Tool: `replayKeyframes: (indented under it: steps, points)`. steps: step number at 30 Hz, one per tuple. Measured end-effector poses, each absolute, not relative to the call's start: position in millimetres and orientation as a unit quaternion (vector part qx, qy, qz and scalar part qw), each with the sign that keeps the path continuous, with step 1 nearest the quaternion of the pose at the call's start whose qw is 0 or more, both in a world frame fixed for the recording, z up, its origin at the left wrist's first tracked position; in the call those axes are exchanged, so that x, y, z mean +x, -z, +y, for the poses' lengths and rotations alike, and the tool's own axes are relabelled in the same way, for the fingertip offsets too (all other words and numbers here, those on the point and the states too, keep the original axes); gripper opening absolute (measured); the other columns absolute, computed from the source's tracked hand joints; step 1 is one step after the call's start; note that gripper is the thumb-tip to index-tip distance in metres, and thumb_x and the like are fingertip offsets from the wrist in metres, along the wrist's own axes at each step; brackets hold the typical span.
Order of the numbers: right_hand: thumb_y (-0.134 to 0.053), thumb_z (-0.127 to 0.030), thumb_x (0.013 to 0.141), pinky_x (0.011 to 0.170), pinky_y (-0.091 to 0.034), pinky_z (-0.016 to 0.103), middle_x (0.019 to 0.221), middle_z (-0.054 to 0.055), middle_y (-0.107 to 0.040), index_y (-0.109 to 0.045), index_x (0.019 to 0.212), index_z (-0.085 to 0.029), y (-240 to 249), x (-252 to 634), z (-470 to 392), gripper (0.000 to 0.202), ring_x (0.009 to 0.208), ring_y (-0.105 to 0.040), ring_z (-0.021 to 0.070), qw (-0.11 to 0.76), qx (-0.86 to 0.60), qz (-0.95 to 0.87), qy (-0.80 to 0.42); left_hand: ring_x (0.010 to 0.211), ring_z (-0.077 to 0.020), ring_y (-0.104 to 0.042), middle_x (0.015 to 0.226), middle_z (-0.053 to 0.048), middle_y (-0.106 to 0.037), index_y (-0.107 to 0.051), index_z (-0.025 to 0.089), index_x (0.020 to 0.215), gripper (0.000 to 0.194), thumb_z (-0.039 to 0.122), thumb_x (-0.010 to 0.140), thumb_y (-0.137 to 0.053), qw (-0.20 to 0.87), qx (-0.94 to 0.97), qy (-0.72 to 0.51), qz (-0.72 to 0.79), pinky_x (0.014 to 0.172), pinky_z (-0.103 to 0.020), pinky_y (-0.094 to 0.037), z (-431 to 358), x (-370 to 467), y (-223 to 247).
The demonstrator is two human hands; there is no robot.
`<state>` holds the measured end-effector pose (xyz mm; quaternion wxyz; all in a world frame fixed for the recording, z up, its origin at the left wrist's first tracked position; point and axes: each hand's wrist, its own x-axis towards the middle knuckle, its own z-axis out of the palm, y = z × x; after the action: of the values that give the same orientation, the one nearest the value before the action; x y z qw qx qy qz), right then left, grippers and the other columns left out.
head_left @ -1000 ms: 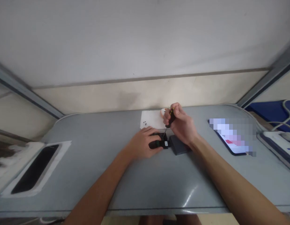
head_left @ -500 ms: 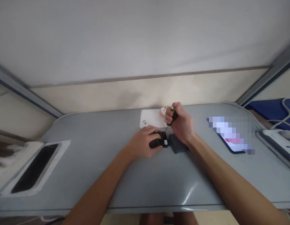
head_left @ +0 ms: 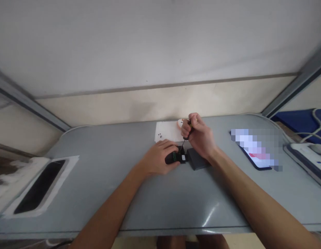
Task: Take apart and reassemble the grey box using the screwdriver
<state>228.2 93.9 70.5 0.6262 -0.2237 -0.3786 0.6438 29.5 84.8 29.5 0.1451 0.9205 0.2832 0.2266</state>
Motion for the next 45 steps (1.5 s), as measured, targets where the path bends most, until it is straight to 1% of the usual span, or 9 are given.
replayKeyframes:
  steps: [4, 7, 10, 13, 16, 22, 27, 33, 45]
  points:
    - [-0.06, -0.046, 0.098, 0.07, -0.044, 0.03, 0.083, 0.003, -0.053, -0.06, 0.092, -0.023, -68.8, 229.5, 96.2, 0.023, 0.075, -0.051, 0.0155, 0.606, -0.215, -0.4, -0.654, 0.118, -0.0263, -0.063, 0.125, -0.007, -0.07, -0.065, 0.023, 0.105, 0.024, 0.04, 0.09, -0.072, 0.141, 0.921, -0.233, 0.28, 0.105, -0.045, -0.048, 85.7, 29.2, -28.3]
    - [-0.051, -0.058, 0.099, 0.063, -0.041, 0.03, 0.074, 0.0, -0.043, -0.06, 0.098, -0.025, -68.9, 228.6, 95.5, 0.034, 0.064, -0.043, 0.015, 0.598, -0.215, -0.382, -0.671, 0.117, -0.0256, -0.064, 0.125, -0.007, -0.07, -0.066, 0.022, 0.104, 0.022, 0.038, 0.09, -0.073, 0.14, 0.921, -0.231, 0.281, 0.104, -0.044, -0.049, 85.8, 29.3, -28.3]
    - [-0.058, -0.056, 0.097, 0.059, -0.038, 0.03, 0.069, -0.003, -0.038, -0.054, 0.092, -0.027, -69.4, 227.4, 93.7, 0.03, 0.06, -0.037, 0.015, 0.609, -0.228, -0.376, -0.66, 0.116, -0.0258, -0.064, 0.124, -0.007, -0.07, -0.066, 0.022, 0.102, 0.019, 0.036, 0.09, -0.072, 0.139, 0.923, -0.228, 0.278, 0.104, -0.045, -0.049, 85.5, 29.5, -28.6]
    - [-0.066, -0.044, 0.095, 0.064, -0.04, 0.029, 0.075, -0.001, -0.047, -0.053, 0.089, -0.026, -67.9, 227.2, 94.0, 0.023, 0.067, -0.045, 0.0151, 0.612, -0.223, -0.403, -0.643, 0.117, -0.0261, -0.064, 0.127, -0.007, -0.07, -0.067, 0.023, 0.103, 0.019, 0.037, 0.091, -0.071, 0.136, 0.923, -0.231, 0.277, 0.104, -0.045, -0.049, 85.2, 29.4, -28.5]
    - [-0.058, -0.052, 0.098, 0.069, -0.044, 0.03, 0.084, 0.002, -0.054, -0.059, 0.096, -0.026, -65.6, 227.0, 95.7, 0.027, 0.075, -0.051, 0.0161, 0.597, -0.223, -0.418, -0.647, 0.118, -0.026, -0.063, 0.129, -0.007, -0.069, -0.069, 0.023, 0.104, 0.019, 0.036, 0.09, -0.071, 0.137, 0.922, -0.236, 0.275, 0.104, -0.045, -0.049, 85.4, 29.3, -28.2]
    - [-0.045, -0.067, 0.099, 0.056, -0.036, 0.03, 0.072, 0.0, -0.039, -0.058, 0.088, -0.026, -69.8, 225.5, 93.0, 0.044, 0.06, -0.034, 0.0152, 0.597, -0.226, -0.393, -0.662, 0.117, -0.0263, -0.064, 0.127, -0.007, -0.07, -0.068, 0.024, 0.104, 0.02, 0.038, 0.09, -0.071, 0.143, 0.92, -0.237, 0.276, 0.104, -0.046, -0.049, 85.8, 29.2, -27.6]
    - [-0.044, -0.064, 0.1, 0.055, -0.035, 0.029, 0.072, 0.001, -0.039, -0.058, 0.087, -0.025, -73.9, 222.5, 88.5, 0.044, 0.061, -0.033, 0.0151, 0.6, -0.219, -0.393, -0.661, 0.115, -0.0281, -0.064, 0.12, -0.009, -0.071, -0.063, 0.023, 0.112, 0.033, 0.045, 0.09, -0.072, 0.151, 0.916, -0.226, 0.295, 0.102, -0.046, -0.05, 84.9, 28.8, -27.6]
    - [-0.044, -0.066, 0.099, 0.055, -0.036, 0.029, 0.072, 0.0, -0.039, -0.057, 0.086, -0.026, -71.9, 221.5, 88.5, 0.044, 0.059, -0.033, 0.015, 0.594, -0.23, -0.395, -0.661, 0.115, -0.0286, -0.064, 0.119, -0.008, -0.07, -0.062, 0.024, 0.115, 0.034, 0.043, 0.089, -0.072, 0.156, 0.914, -0.221, 0.302, 0.102, -0.047, -0.05, 83.8, 29.7, -28.2]
    - [-0.044, -0.065, 0.099, 0.054, -0.034, 0.029, 0.072, 0.0, -0.038, -0.058, 0.087, -0.026, -69.3, 223.4, 93.4, 0.044, 0.061, -0.031, 0.0152, 0.604, -0.216, -0.386, -0.662, 0.11, -0.025, -0.064, 0.117, -0.007, -0.071, -0.06, 0.022, 0.106, 0.019, 0.033, 0.093, -0.068, 0.148, 0.91, -0.249, 0.295, 0.098, -0.043, -0.05, 81.4, 30.5, -31.0]
